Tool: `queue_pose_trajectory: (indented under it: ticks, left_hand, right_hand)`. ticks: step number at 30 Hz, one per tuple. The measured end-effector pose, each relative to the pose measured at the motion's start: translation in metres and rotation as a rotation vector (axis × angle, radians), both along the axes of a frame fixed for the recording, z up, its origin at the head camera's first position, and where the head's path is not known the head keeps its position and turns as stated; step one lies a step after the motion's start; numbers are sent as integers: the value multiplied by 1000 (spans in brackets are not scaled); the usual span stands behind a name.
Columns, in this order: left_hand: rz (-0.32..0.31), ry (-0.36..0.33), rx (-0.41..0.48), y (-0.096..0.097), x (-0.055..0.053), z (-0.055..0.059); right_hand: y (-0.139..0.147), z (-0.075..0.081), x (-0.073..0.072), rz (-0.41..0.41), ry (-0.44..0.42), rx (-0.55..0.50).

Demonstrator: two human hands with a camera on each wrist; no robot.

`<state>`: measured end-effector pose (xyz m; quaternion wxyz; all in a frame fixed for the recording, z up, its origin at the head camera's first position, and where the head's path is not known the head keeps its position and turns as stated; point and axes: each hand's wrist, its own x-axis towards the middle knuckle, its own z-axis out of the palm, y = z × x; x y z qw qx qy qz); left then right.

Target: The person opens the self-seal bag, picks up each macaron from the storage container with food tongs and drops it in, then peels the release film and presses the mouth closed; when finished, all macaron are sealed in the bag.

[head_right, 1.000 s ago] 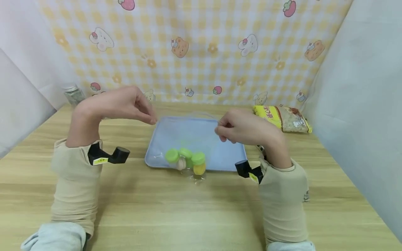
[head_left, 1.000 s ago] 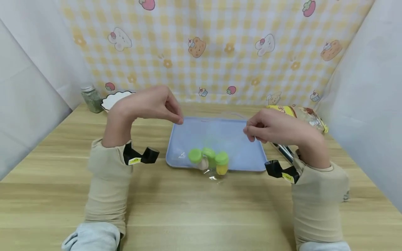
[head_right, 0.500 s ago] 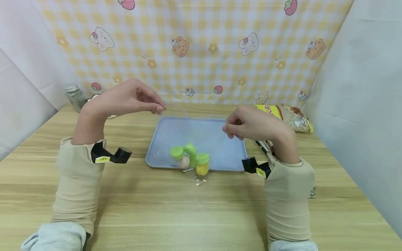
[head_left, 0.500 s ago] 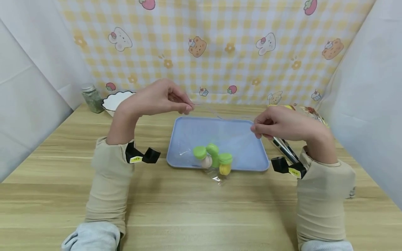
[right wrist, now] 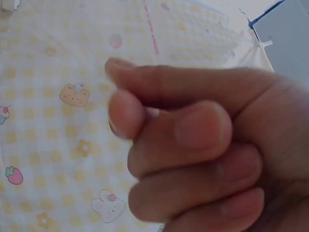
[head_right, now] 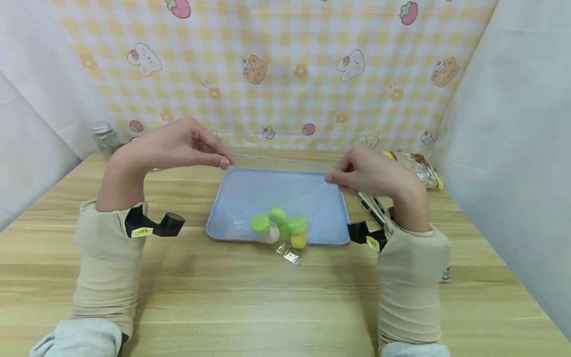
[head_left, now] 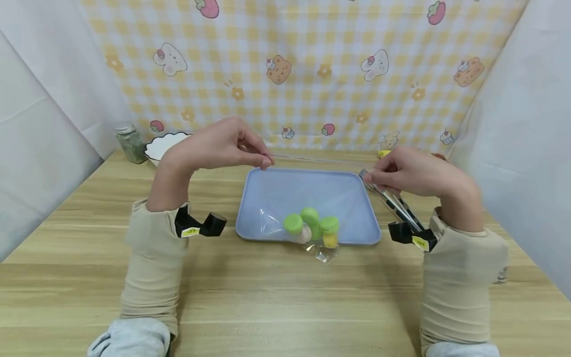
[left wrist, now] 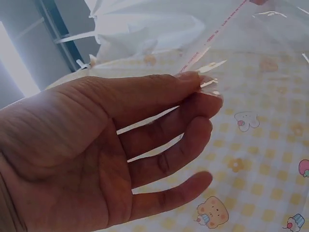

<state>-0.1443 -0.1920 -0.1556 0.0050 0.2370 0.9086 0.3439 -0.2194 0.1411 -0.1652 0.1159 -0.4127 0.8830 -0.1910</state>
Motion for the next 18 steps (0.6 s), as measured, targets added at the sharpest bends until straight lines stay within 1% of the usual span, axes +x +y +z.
queue_pose_trajectory:
  ticks: [4,6,8,10,12,14,16,18]
  left_hand:
    - [74,14,-30,2,-5,-2]
    - [92,24,-41,4,-6,-2]
    - [82,30,-40,6,-8,-2]
    - [65,24,-29,8,-8,-2]
    - [51,17,-20,8,-7,-3]
    - [46,12,-14,8,-6,-3]
    - [39,16,-10,9,-6,-4]
    - [36,25,-9,9,-7,-6]
  right_hand:
    - [12,1,0,-204,77,-8]
    - [19,2,1,-256,118,-25]
    - [21,3,4,-269,145,-23]
    - [17,5,8,-238,190,-17]
    - [7,5,15,-179,256,-29]
    - [-6,6,22,-102,322,-61]
    - [-18,5,28,-20,367,-109]
    - [-30,2,33,55,376,-156]
